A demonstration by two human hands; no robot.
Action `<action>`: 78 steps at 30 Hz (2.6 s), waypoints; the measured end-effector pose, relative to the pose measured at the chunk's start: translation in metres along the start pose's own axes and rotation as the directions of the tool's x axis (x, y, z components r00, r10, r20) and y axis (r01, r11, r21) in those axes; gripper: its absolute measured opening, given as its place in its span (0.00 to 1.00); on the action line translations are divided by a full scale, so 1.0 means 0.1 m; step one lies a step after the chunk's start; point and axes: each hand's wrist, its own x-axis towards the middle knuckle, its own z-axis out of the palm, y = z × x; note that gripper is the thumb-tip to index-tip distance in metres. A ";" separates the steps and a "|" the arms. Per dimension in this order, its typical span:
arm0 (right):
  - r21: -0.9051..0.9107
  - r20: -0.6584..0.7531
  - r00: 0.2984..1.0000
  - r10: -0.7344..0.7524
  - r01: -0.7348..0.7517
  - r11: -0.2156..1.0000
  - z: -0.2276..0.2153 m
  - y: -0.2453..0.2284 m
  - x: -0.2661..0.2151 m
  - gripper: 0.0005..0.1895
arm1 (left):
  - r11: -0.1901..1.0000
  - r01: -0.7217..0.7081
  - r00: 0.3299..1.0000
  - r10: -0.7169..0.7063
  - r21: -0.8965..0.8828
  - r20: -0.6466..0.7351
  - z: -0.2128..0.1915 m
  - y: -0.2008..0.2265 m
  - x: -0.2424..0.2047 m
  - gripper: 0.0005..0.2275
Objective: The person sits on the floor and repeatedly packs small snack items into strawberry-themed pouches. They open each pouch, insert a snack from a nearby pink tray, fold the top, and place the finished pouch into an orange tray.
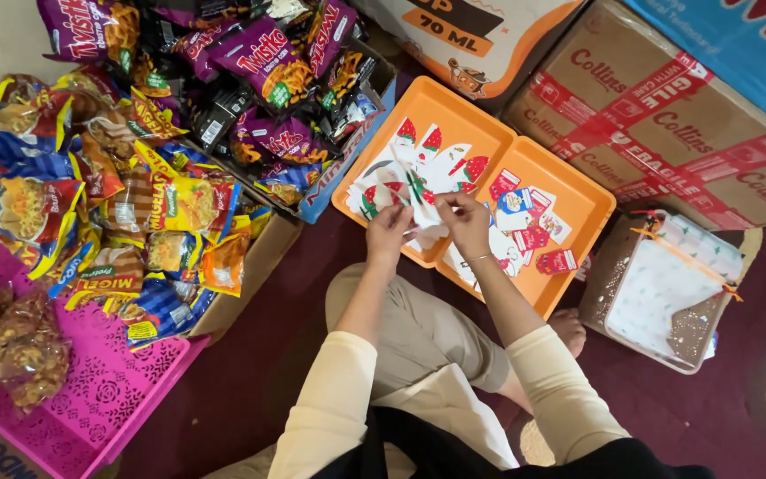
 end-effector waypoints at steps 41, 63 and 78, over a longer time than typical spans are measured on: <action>0.429 0.506 0.861 0.053 -0.304 0.851 0.49 -1.14 -0.71 0.07 | 0.905 -0.339 0.889 0.398 0.256 -0.227 -0.44 1.44 -1.25 0.11; 0.114 0.635 0.731 -0.250 0.232 0.966 0.88 -2.76 -1.97 0.20 | 0.808 -0.367 0.826 0.511 0.460 -0.238 -1.72 1.79 -3.09 0.24; 0.228 0.701 0.699 -0.142 -0.031 0.973 1.46 -2.96 -2.96 0.10 | 0.807 -0.370 0.564 0.589 0.461 -0.578 -2.42 1.28 -3.99 0.24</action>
